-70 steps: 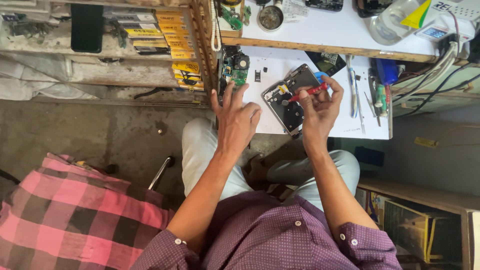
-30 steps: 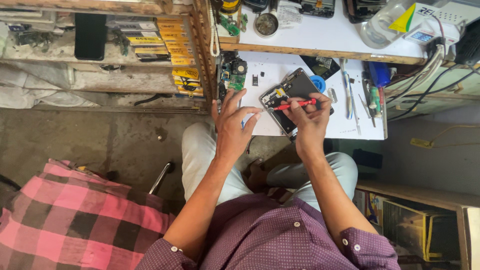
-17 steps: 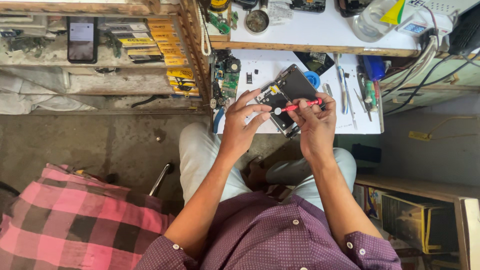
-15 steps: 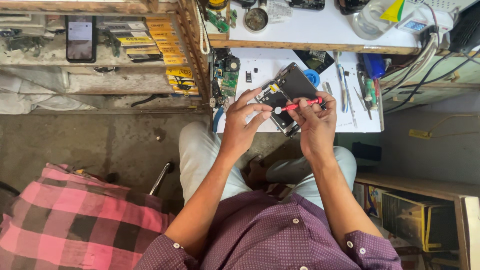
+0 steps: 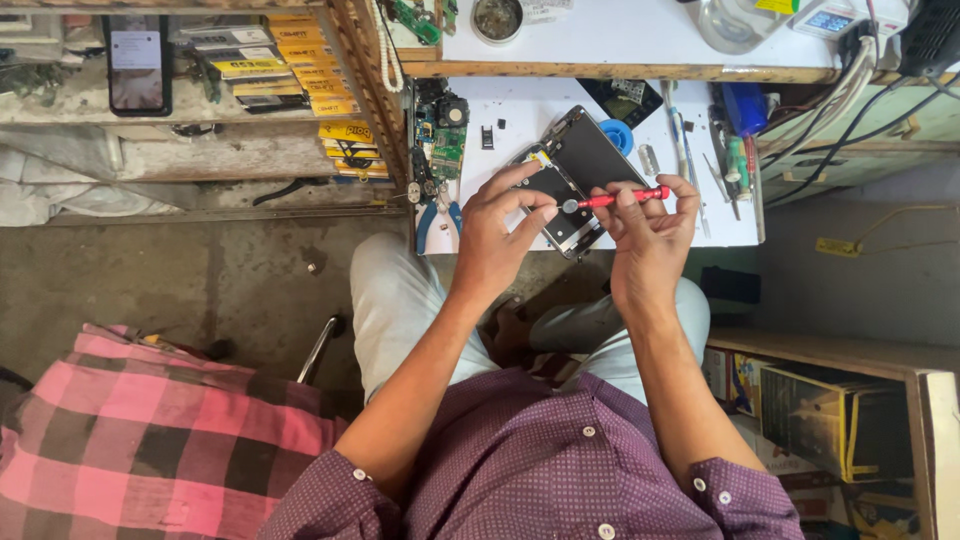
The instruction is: The person sits at a repair bench and uses a red screwdriver to unscrew and pry open a smartphone, working on its internal components. They reposition the phone repeatedly and continue unscrewing and adjusting parts on the opened device.
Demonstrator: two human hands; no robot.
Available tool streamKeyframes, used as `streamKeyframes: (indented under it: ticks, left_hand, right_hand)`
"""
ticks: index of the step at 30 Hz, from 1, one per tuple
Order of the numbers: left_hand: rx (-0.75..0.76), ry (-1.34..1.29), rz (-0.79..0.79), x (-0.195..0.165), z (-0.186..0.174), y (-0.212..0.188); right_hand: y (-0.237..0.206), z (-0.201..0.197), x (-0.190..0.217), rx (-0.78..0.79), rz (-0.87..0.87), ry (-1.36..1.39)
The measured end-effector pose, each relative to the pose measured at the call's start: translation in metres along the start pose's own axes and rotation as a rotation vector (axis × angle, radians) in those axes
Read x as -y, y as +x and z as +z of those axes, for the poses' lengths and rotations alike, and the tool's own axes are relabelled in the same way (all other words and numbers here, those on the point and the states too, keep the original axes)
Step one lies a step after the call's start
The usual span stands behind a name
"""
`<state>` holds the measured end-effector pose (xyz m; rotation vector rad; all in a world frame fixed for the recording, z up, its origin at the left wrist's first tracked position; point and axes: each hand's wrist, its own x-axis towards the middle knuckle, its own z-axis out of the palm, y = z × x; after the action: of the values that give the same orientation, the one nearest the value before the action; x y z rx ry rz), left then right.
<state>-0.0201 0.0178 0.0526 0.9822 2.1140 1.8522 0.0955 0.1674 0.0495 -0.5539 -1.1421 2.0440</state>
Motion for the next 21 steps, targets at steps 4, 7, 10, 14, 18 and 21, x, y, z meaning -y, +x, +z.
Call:
streamKeyframes:
  ticks: [4,7,10,14,18,21]
  left_hand:
    - [-0.009,0.041,0.021,-0.002,0.006,-0.002]
    - [0.004,0.020,0.020,-0.001,0.009,-0.001]
    - [0.012,-0.054,-0.016,0.000,0.014,-0.001]
    - [0.019,-0.133,-0.085,0.001,0.020,-0.002]
    - [0.026,-0.121,-0.061,0.002,0.023,-0.002]
    - [0.037,-0.135,-0.076,0.003,0.025,-0.002]
  right_hand:
    - [-0.001,-0.006,0.000,-0.012,-0.012,-0.018]
    - [-0.001,-0.010,0.000,-0.015,-0.025,-0.005]
    - [-0.001,-0.012,0.000,-0.016,-0.029,0.013]
    - [-0.003,-0.013,0.000,-0.017,-0.049,0.001]
    - [-0.005,-0.015,0.002,-0.008,-0.073,-0.039]
    - [-0.004,-0.016,0.003,-0.013,-0.067,-0.020]
